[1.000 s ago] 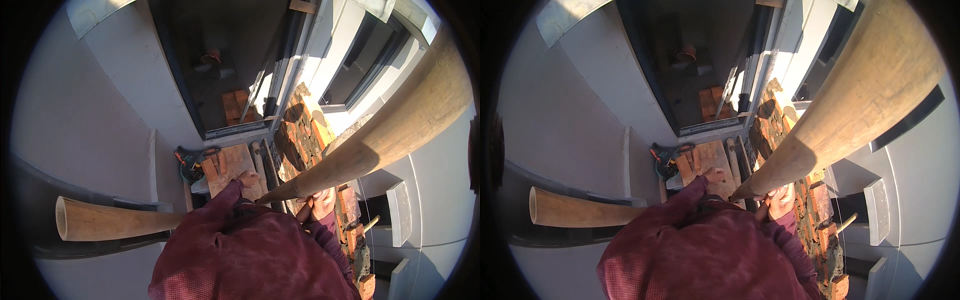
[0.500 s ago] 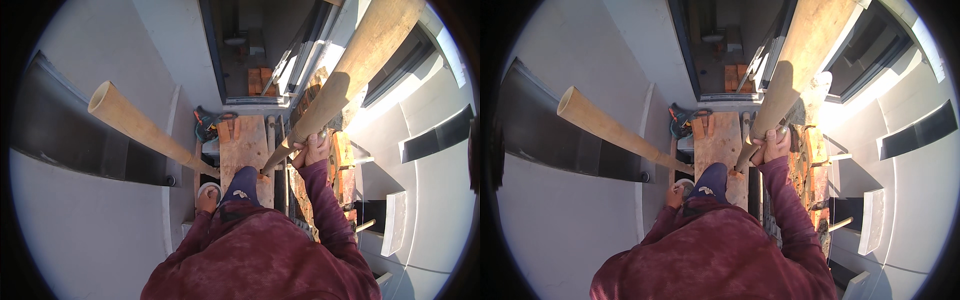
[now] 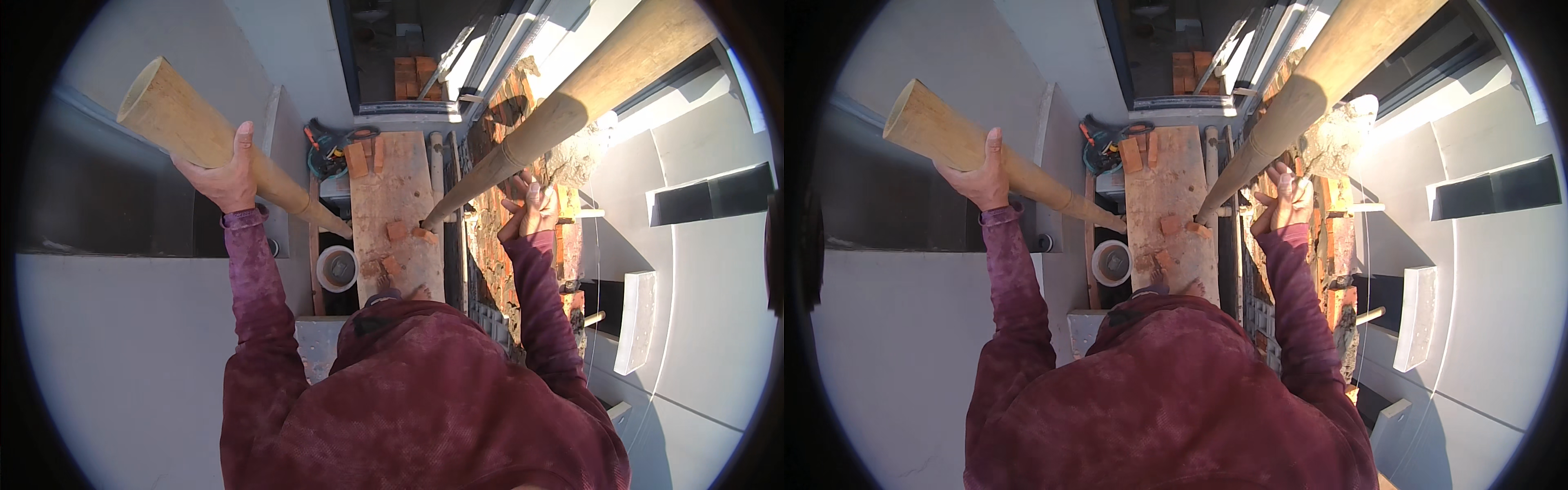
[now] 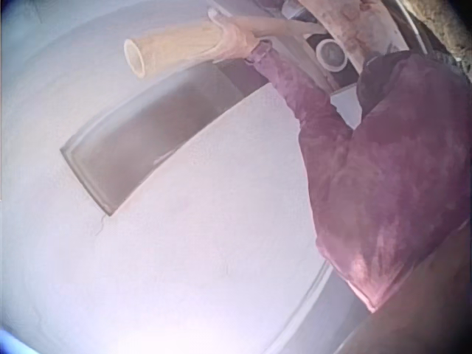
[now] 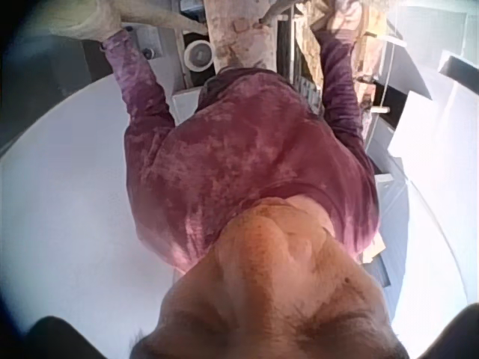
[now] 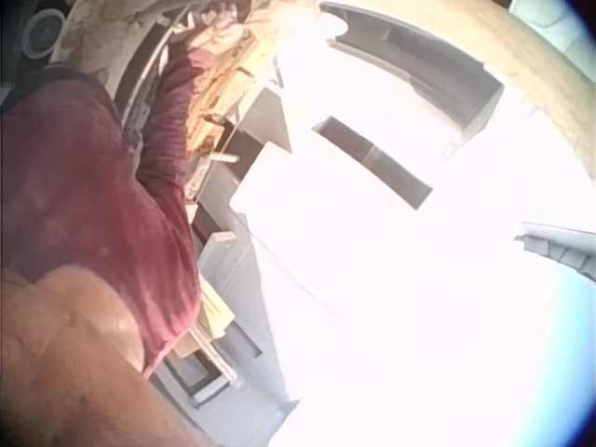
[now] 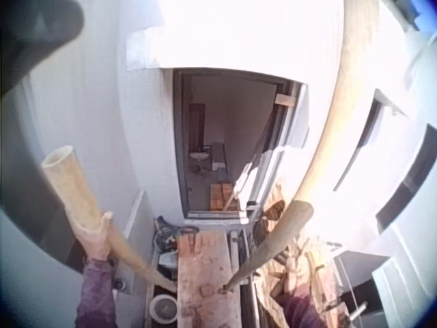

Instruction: The person scoops mortar from a bucket using a trowel and spreads it onto a brick wall. They then pick up a red brick, place it onto the mortar, and tap it into position. The process is repeated as the person continues to build the wall.

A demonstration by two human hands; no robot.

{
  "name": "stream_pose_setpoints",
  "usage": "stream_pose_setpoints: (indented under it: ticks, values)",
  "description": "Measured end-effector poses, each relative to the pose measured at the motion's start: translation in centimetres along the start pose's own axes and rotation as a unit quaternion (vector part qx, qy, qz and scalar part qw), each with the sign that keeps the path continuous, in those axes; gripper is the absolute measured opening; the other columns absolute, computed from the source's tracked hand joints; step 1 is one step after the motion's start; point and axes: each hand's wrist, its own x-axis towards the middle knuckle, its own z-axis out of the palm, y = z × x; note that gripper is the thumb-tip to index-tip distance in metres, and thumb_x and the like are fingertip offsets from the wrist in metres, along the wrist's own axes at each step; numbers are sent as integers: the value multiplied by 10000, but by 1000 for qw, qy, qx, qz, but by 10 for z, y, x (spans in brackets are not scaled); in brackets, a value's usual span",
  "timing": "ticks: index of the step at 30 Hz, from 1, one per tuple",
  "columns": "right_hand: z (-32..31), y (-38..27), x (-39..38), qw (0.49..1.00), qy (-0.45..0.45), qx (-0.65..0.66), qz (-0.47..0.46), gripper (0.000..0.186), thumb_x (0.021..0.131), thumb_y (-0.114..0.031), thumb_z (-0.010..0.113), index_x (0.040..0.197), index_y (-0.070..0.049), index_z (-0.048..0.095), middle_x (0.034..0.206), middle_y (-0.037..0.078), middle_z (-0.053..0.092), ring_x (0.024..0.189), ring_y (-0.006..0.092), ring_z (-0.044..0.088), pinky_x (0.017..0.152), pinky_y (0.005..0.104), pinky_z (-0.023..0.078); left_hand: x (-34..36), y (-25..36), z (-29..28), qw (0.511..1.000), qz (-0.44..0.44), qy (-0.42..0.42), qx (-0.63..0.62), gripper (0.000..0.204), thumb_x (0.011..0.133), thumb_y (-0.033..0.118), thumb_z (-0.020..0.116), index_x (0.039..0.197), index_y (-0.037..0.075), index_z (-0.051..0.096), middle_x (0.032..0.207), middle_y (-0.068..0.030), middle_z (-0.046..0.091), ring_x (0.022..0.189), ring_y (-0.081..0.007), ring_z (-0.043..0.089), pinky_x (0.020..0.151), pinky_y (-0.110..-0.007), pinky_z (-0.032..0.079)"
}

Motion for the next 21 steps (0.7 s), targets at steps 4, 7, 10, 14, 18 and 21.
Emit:
stream_pose_setpoints:
  ticks: [4,7,10,14,18,21]
  values:
    - [-76,72,-70,963,56,-129,232,279,913,-299,620,960,-52,499,843,96,615,561,166,600,469,293,525,5,-7,-16,997,-11,-4,-72,809,636,216,898,1235,-54,427,1173,-158,538,1068,-251,552,952,-370,442]
    - [-207,169,-155,863,26,-318,391,266,896,-285,633,876,-50,510,687,75,567,440,178,503,398,338,456,3,-2,-2,992,-4,5,-128,752,633,165,897,1199,-47,450,1144,-153,554,1039,-234,565,923,-361,462]
    - [-283,209,-251,701,4,-407,586,321,851,-319,673,975,-53,543,711,78,563,496,224,506,436,389,430,1,-4,0,993,-12,-5,-115,771,617,162,904,1198,-46,443,1136,-152,549,1032,-228,563,907,-358,470]
    - [-302,207,-316,614,-144,-518,578,340,828,-312,681,1008,-50,562,822,87,579,649,233,524,564,377,431,-3,-15,-4,990,-33,-15,-137,838,587,195,922,1216,-47,426,1138,-148,533,1041,-242,557,900,-366,461]
    - [-269,217,-282,612,-208,-570,507,367,804,-306,690,1041,-48,582,934,96,596,801,243,542,692,364,432,0,-21,-8,993,-15,-7,-115,870,584,239,924,1229,-47,415,1158,-159,519,1051,-263,557,912,-379,447]
    - [-234,233,-245,633,-224,-597,438,392,786,-301,696,1066,-46,596,1018,103,608,915,249,555,788,354,433,0,-20,-8,994,-22,-6,-111,922,588,261,921,1266,-60,387,1189,-182,506,1074,-286,555,910,-393,454]
